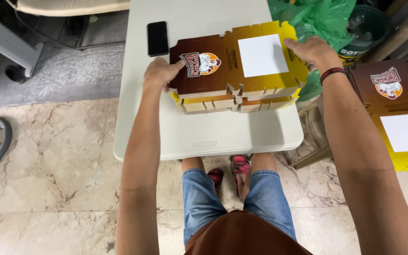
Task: Stacking and organizing flat cardboard boxes on a table in a factory setting.
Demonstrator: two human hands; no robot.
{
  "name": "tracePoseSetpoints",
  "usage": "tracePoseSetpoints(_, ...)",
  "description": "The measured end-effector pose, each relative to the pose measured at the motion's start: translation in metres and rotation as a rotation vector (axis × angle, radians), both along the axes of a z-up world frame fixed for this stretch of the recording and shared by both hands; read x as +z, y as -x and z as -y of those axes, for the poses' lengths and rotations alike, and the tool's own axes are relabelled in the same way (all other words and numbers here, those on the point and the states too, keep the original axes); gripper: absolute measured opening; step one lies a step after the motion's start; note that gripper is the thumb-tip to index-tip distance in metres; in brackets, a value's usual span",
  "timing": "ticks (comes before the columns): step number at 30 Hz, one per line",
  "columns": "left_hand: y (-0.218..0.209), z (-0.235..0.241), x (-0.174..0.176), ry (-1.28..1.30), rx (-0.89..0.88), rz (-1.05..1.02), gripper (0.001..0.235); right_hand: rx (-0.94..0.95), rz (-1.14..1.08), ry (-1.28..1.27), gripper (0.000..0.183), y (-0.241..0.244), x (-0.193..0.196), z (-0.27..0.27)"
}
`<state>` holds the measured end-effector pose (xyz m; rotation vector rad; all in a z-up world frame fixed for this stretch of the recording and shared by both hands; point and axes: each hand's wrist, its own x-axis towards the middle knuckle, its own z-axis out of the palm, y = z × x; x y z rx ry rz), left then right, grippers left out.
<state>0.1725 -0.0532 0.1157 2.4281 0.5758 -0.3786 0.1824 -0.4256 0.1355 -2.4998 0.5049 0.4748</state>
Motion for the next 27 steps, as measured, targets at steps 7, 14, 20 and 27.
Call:
tracePoseSetpoints(7, 0.035, -0.003, 0.021, 0.066, -0.059, -0.037, 0.088, -0.037, 0.022, -0.09, 0.078, 0.017, 0.005, 0.003)
tracePoseSetpoints(14, 0.083, -0.055, -0.074, 0.517, -0.107, 0.751, 0.08, -0.069, 0.602, -0.321, 0.056, 0.013, -0.087, 0.125)
tracePoseSetpoints(20, 0.202, -0.052, -0.133, 0.299, -0.191, 1.032, 0.023, -0.377, 0.854, 0.195, 0.037, 0.118, -0.21, 0.314)
tracePoseSetpoints(27, 0.198, -0.011, -0.108, 0.39, 0.032, 0.697, 0.024, -1.183, 0.479, 0.32, 0.073, 0.217, -0.266, 0.368)
